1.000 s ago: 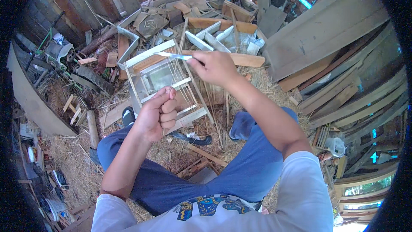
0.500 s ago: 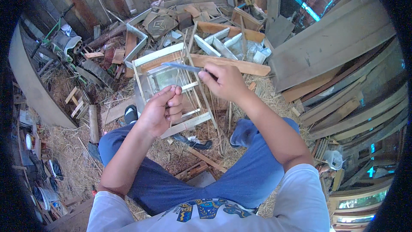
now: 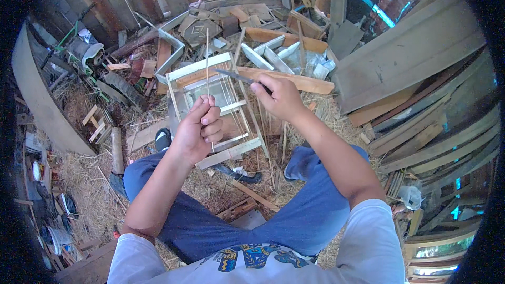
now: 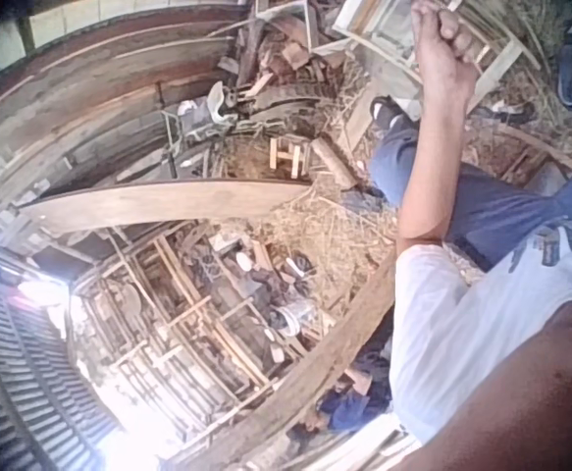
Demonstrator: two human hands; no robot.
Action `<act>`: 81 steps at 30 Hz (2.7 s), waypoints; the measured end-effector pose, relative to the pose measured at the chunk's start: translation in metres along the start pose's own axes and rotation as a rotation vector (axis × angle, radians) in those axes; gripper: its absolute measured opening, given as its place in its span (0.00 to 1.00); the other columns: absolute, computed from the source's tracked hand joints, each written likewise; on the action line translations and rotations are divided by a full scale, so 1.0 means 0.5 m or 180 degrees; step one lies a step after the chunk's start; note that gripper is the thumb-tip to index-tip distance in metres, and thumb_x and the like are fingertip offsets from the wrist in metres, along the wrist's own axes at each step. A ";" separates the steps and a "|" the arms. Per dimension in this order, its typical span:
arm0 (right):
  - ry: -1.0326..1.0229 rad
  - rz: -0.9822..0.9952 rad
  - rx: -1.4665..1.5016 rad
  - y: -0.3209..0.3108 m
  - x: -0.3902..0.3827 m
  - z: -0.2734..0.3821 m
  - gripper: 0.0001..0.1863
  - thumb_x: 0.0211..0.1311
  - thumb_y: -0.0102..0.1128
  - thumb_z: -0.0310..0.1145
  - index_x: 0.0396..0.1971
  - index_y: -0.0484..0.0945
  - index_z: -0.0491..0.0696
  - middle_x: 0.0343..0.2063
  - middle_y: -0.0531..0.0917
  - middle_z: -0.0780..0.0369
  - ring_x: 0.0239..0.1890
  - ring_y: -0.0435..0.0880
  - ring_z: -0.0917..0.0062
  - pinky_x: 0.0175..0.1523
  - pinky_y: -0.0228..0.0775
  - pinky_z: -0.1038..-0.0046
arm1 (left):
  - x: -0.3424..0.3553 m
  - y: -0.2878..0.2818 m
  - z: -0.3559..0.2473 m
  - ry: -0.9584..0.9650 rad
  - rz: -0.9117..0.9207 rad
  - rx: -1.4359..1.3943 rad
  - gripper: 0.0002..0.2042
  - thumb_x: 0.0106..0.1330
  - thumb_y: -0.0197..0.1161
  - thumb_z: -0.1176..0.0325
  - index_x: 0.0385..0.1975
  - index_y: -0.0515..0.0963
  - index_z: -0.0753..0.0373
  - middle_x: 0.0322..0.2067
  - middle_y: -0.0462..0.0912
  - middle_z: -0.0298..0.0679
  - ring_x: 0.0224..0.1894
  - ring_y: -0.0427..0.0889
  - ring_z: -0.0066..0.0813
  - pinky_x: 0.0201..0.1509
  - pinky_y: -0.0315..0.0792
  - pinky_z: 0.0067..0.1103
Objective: The person is whittling a thin wooden strip with a knife. They hold the strip in one hand and use the knife to shave thin layers off the surface. They rotate the strip and continue shaving along its length while sitting near a small wooden cage.
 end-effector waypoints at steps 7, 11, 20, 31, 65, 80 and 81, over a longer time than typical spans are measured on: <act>-0.0421 0.0065 -0.0335 0.005 0.001 0.022 0.15 0.70 0.62 0.45 0.28 0.79 0.49 0.19 0.79 0.56 0.24 0.81 0.55 0.29 0.69 0.58 | -0.001 -0.007 -0.023 0.0341 -0.0246 0.0276 0.07 0.85 0.46 0.61 0.43 0.70 0.52 0.22 0.60 0.23 0.19 0.53 0.13 0.21 0.49 0.16; -0.0473 0.0045 -0.0416 0.005 0.004 0.030 0.16 0.69 0.63 0.46 0.27 0.79 0.49 0.18 0.79 0.56 0.23 0.80 0.55 0.29 0.68 0.58 | 0.000 -0.011 -0.022 0.0445 -0.0254 0.0528 0.07 0.84 0.46 0.61 0.43 0.70 0.52 0.22 0.61 0.23 0.19 0.53 0.13 0.21 0.49 0.15; -0.0569 -0.0041 -0.0590 0.003 0.004 0.022 0.18 0.68 0.64 0.47 0.25 0.77 0.49 0.17 0.78 0.56 0.22 0.80 0.55 0.27 0.68 0.57 | 0.004 -0.005 -0.008 0.0547 -0.0281 0.0979 0.07 0.84 0.46 0.62 0.44 0.70 0.54 0.22 0.63 0.25 0.18 0.53 0.13 0.22 0.50 0.15; -0.0538 0.0034 -0.0601 0.003 0.004 0.035 0.19 0.68 0.65 0.48 0.25 0.76 0.49 0.18 0.78 0.57 0.22 0.81 0.55 0.27 0.68 0.56 | 0.003 0.005 0.011 0.0466 -0.0281 0.0953 0.07 0.84 0.45 0.64 0.44 0.69 0.56 0.22 0.65 0.27 0.18 0.54 0.14 0.22 0.51 0.16; -0.0757 0.0280 -0.0805 0.030 0.007 0.060 0.15 0.69 0.62 0.45 0.26 0.77 0.52 0.18 0.80 0.58 0.23 0.82 0.58 0.27 0.70 0.57 | -0.001 0.008 0.056 -0.0315 -0.0548 0.0907 0.08 0.82 0.48 0.63 0.37 0.71 0.53 0.19 0.56 0.22 0.17 0.50 0.13 0.20 0.43 0.18; -0.0855 0.0357 -0.1006 0.035 0.006 0.073 0.17 0.70 0.59 0.49 0.25 0.78 0.54 0.17 0.81 0.58 0.23 0.84 0.56 0.27 0.73 0.54 | -0.003 0.009 0.046 -0.0406 -0.0494 0.0926 0.08 0.82 0.48 0.63 0.37 0.70 0.51 0.19 0.56 0.21 0.16 0.50 0.13 0.18 0.43 0.18; -0.0916 0.0369 -0.1083 0.031 0.004 0.076 0.17 0.70 0.59 0.49 0.25 0.78 0.53 0.18 0.82 0.58 0.24 0.84 0.56 0.28 0.74 0.55 | -0.007 0.008 0.047 -0.0430 -0.0564 0.0956 0.08 0.82 0.48 0.63 0.37 0.69 0.51 0.19 0.56 0.21 0.16 0.50 0.12 0.18 0.43 0.18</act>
Point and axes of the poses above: each hand's wrist, its own x-axis towards the middle knuckle, its own y-axis out of the palm, z = x × y, the point moved 2 cm from there along x, towards the middle knuckle
